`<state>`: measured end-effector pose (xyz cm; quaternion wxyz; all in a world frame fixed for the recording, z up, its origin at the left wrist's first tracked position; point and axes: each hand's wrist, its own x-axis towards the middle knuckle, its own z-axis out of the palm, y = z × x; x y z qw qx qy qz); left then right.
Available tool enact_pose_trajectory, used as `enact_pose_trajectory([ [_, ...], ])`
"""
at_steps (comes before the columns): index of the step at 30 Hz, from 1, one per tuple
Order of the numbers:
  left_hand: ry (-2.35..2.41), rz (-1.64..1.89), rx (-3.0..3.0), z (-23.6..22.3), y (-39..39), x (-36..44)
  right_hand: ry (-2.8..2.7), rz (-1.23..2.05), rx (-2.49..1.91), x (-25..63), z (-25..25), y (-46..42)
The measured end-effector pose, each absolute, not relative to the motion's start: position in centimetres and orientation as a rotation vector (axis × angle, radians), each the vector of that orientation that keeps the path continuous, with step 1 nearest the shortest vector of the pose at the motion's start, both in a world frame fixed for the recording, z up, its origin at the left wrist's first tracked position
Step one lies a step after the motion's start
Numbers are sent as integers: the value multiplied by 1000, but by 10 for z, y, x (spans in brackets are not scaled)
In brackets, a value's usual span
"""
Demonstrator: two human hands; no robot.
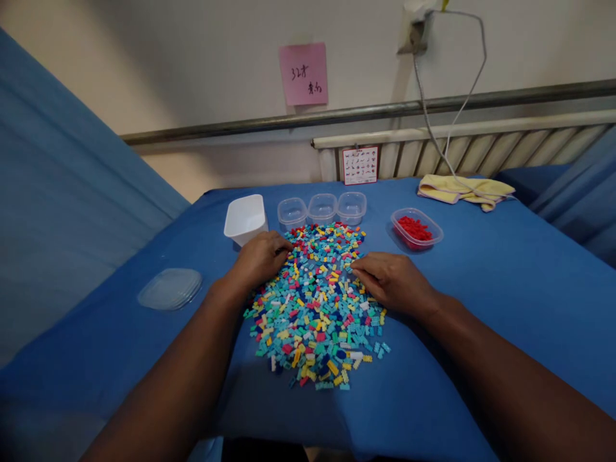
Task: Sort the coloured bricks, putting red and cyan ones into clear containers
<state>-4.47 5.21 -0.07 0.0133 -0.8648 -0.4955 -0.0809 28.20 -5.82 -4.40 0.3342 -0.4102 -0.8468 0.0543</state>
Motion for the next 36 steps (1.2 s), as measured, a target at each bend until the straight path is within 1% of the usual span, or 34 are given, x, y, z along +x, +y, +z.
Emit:
enact_pose_trajectory([
  [13,-1444,-115,-2739,4,56,-44,-2208,90,-1028,280,-46,-58],
  [19,-1360,-111,-2797,2,55,-42,-2220,94,-1020,279,-44,-59],
  [23,-1432,-149,-2756,3,54,-43,-2220,99,-1025,279,-44,-59],
  [25,-1475,-247,-2737,6,53,-44,-2225,81,-1029,280,-44,-58],
  [27,-1539,-450,-2766,9,49,-40,-2217,60,-1036,278,-43,-59],
  [29,-1645,-760,-2877,11,40,-29,-2175,47,-1027,274,-40,-61],
  [32,-1807,-1234,-3222,9,17,-3,-2116,43,-972,263,-34,-66],
  [34,-1826,-1346,-3476,5,2,15,-2116,49,-921,256,-31,-69],
  [36,-1933,-1445,-3562,1,-10,28,-2127,50,-904,252,-29,-71],
])
